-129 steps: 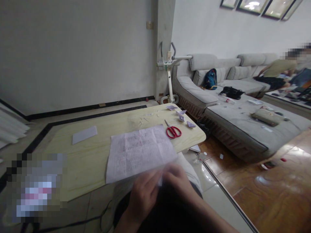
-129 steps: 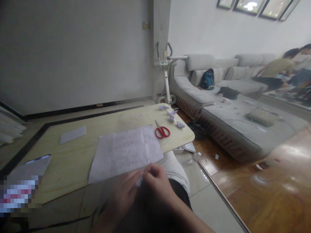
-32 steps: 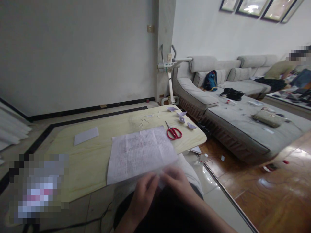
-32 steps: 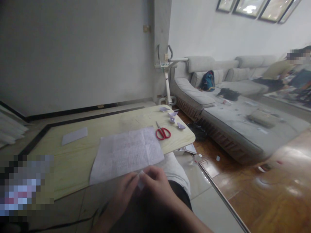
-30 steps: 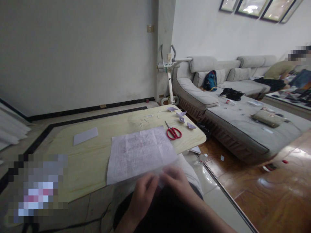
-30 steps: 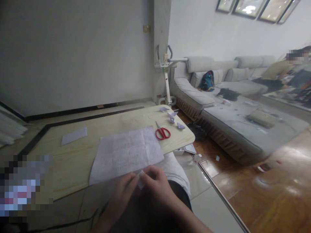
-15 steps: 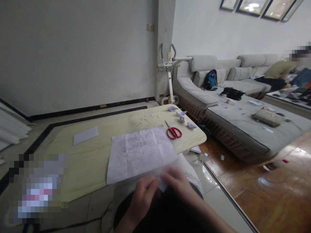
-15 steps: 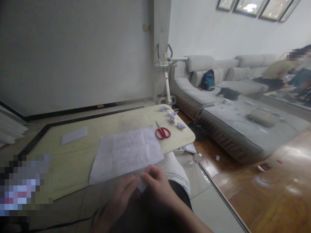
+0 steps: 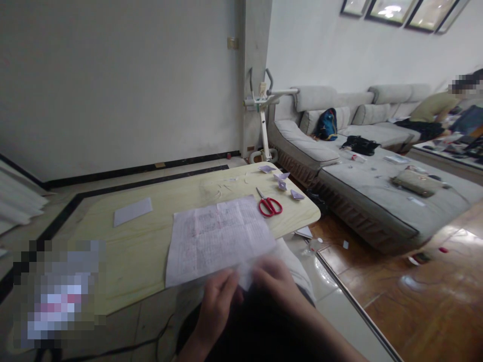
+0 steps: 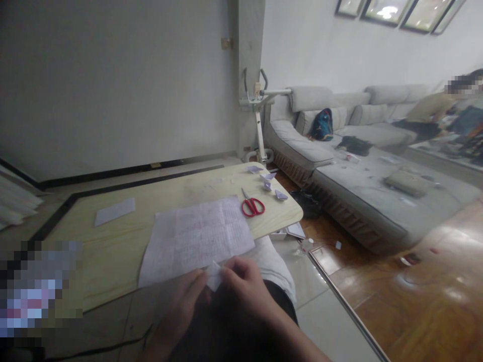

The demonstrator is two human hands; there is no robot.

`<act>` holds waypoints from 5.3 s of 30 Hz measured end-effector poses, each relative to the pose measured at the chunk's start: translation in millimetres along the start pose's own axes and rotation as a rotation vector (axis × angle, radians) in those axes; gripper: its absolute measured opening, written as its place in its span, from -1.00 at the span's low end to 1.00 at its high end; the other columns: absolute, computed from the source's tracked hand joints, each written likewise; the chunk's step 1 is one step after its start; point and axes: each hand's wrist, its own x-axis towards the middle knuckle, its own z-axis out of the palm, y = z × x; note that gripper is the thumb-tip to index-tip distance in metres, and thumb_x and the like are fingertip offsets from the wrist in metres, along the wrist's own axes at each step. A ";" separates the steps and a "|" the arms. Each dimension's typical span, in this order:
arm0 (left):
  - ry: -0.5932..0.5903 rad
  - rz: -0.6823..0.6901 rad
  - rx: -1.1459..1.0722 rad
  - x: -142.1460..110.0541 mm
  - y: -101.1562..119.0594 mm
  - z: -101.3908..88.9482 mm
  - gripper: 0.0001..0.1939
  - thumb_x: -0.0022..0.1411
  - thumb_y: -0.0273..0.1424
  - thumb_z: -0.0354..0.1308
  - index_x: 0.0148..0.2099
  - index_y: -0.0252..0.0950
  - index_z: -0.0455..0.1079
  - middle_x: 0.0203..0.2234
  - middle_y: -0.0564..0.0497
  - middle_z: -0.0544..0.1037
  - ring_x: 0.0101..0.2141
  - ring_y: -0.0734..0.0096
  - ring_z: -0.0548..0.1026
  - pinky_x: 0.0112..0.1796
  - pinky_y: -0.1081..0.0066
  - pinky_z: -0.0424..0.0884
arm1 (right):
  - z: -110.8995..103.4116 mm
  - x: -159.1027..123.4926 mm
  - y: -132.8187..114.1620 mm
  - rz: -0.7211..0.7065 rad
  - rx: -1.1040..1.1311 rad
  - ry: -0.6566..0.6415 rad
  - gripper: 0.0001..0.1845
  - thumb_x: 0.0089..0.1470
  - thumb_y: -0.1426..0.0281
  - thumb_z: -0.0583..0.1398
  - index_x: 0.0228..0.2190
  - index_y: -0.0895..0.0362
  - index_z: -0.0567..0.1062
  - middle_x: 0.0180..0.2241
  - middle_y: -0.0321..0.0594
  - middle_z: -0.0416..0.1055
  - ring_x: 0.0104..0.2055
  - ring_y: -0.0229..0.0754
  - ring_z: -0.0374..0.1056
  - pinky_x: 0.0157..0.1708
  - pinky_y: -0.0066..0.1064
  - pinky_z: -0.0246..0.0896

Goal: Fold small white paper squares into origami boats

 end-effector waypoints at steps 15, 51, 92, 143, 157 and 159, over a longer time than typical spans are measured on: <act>0.105 0.648 0.542 5.0 -23.9 -0.1 -0.73 0.31 -0.49 0.08 0.04 -0.24 0.37 -0.12 -0.09 0.52 -0.08 0.27 0.50 -0.05 0.33 0.45 | 2.6 -1.5 5.4 -0.248 -0.411 0.116 -0.76 0.14 0.35 0.16 -0.54 0.13 0.39 -0.57 -0.31 0.33 -0.48 -0.23 0.22 -0.43 -0.42 0.15; 0.072 0.562 0.516 4.5 -31.8 3.5 -0.65 0.33 -0.37 0.04 0.15 -0.24 0.31 -0.03 -0.13 0.49 -0.01 0.21 0.49 -0.02 0.27 0.47 | 5.5 0.9 1.4 0.062 0.051 -0.016 -0.75 0.00 0.25 0.27 -0.56 0.16 0.44 -0.58 -0.36 0.31 -0.48 -0.27 0.20 -0.44 -0.46 0.17; -0.188 -0.174 -0.085 8.9 -26.9 -6.5 -0.78 0.23 -0.22 0.09 -0.37 -0.25 0.38 -0.61 0.15 0.38 -0.56 0.45 0.35 -0.52 0.50 0.24 | -9.5 -2.9 6.9 -0.354 -0.562 -0.237 -0.84 0.14 0.54 0.14 -0.26 0.13 0.49 -0.30 -0.21 0.42 -0.25 -0.20 0.34 -0.20 -0.38 0.26; 0.241 0.632 0.881 24.0 -28.8 -17.3 -0.67 0.27 -0.35 0.08 0.04 -0.34 0.43 -0.04 -0.24 0.53 0.01 0.02 0.44 -0.03 0.02 0.41 | -0.1 7.0 -8.1 -0.128 -0.119 0.280 -0.66 0.01 0.13 0.23 -0.53 0.17 0.42 -0.57 -0.25 0.39 -0.52 -0.22 0.28 -0.52 -0.43 0.20; 0.066 0.259 0.329 6.7 14.0 -7.0 -0.76 0.26 -0.32 0.10 -0.07 -0.20 0.49 -0.21 -0.05 0.66 -0.21 0.18 0.61 -0.21 0.30 0.52 | 3.6 4.7 -10.2 -0.074 -0.109 0.140 -0.78 0.01 0.28 0.24 -0.52 0.17 0.48 -0.57 -0.29 0.40 -0.50 -0.23 0.30 -0.47 -0.42 0.23; 0.010 0.212 0.271 4.0 24.6 -3.7 -0.82 0.27 -0.33 0.09 -0.20 -0.17 0.53 -0.36 0.01 0.67 -0.36 0.24 0.62 -0.31 0.38 0.51 | 5.6 1.1 -13.9 -0.096 -0.154 0.123 -0.79 0.03 0.29 0.22 -0.52 0.17 0.47 -0.56 -0.28 0.40 -0.49 -0.23 0.30 -0.46 -0.42 0.23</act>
